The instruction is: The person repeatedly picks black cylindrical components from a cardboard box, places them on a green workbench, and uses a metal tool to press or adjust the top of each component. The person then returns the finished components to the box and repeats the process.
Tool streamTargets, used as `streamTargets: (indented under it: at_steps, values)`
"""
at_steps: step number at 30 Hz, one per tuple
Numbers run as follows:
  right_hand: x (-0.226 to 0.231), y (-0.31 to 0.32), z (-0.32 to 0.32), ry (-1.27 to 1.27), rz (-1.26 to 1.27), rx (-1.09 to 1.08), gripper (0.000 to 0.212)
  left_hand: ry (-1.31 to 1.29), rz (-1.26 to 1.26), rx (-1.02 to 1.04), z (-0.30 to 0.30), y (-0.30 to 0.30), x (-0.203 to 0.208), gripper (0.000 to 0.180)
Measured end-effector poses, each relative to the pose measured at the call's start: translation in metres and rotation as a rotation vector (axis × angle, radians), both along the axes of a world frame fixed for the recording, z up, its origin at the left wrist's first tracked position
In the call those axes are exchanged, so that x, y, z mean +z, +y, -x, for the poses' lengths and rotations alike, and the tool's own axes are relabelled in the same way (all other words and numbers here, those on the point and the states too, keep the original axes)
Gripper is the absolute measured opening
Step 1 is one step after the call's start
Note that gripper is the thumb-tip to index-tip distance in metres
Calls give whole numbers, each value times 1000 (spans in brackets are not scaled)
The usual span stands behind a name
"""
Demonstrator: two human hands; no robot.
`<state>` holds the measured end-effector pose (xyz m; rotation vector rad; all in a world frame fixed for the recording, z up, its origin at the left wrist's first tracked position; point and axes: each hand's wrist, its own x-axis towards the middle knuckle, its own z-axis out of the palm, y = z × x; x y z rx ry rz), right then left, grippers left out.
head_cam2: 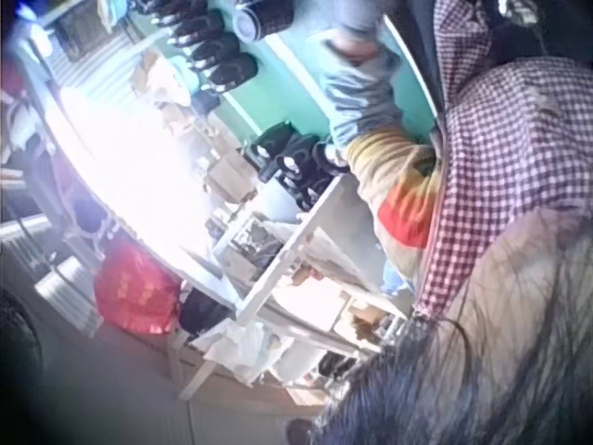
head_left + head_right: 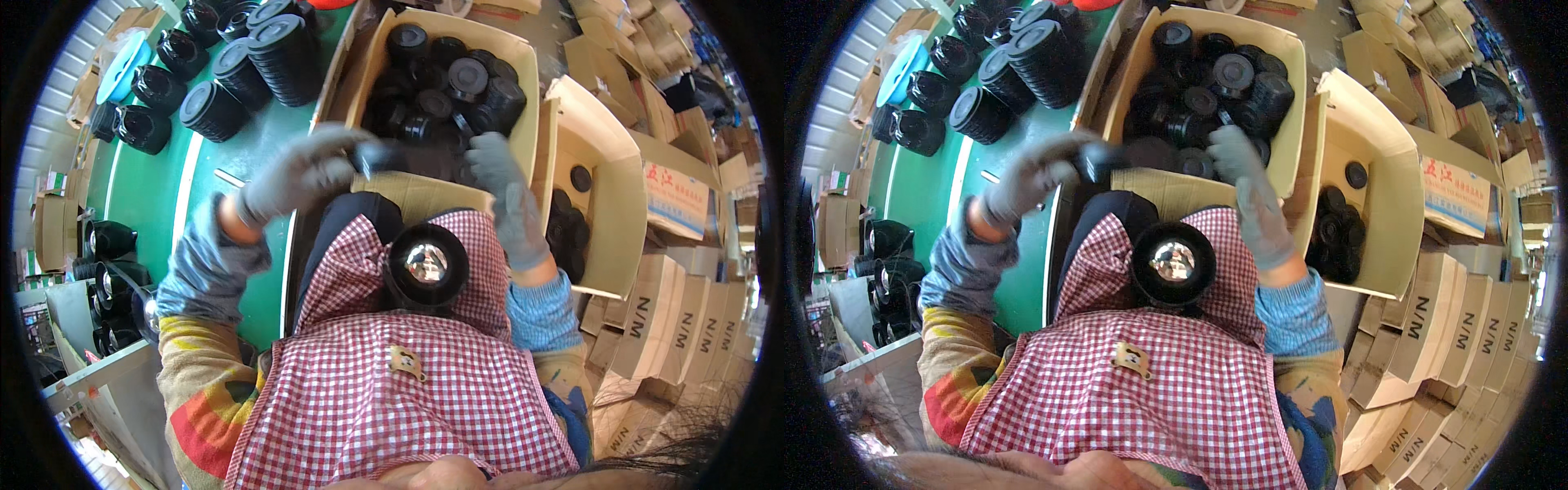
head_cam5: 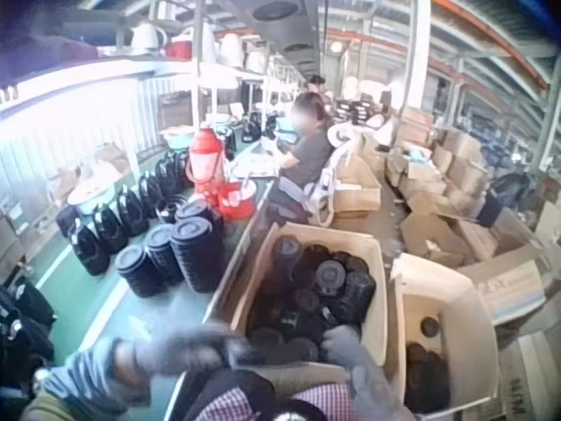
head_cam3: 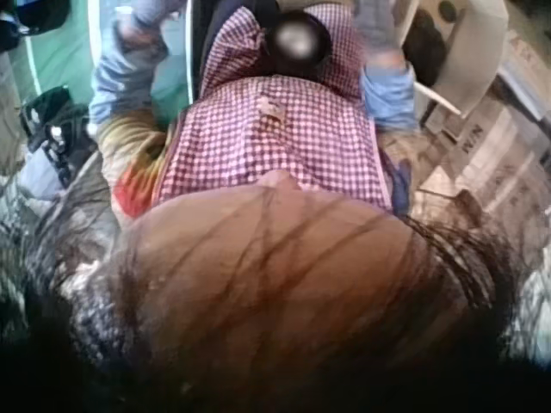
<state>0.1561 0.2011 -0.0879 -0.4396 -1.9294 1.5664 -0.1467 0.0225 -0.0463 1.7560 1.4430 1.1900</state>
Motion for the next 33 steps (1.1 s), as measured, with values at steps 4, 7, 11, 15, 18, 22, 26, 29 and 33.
streamTargets:
  at_steps: [4,7,11,15,18,22,26,29,33]
  values:
    - [-8,-25,-6,-29,285,343,69,-416,190,-174,-73,-4,-49,49]
    - [-23,-45,-30,-31,282,226,59,-572,143,-249,-103,-9,-63,46]
    - [-50,-57,-44,111,2,187,43,-452,-10,-206,-128,-11,-91,43]
    - [-43,-68,-48,74,-139,148,26,-387,-99,-151,-137,-9,-96,44]
    - [-42,-70,-47,29,-326,111,14,-277,-190,-113,-141,-8,-101,40]
    - [-54,-67,-44,41,-409,113,12,-171,-286,-140,-137,-4,-106,34]
    - [-57,-65,-41,24,-381,135,15,-49,-385,-166,-131,-2,-112,29]
    - [-65,-67,-39,60,-244,138,11,-83,-286,-186,-129,-4,-113,33]
    - [-61,-61,-39,26,-270,167,9,-49,-290,-195,-126,-3,-116,33]
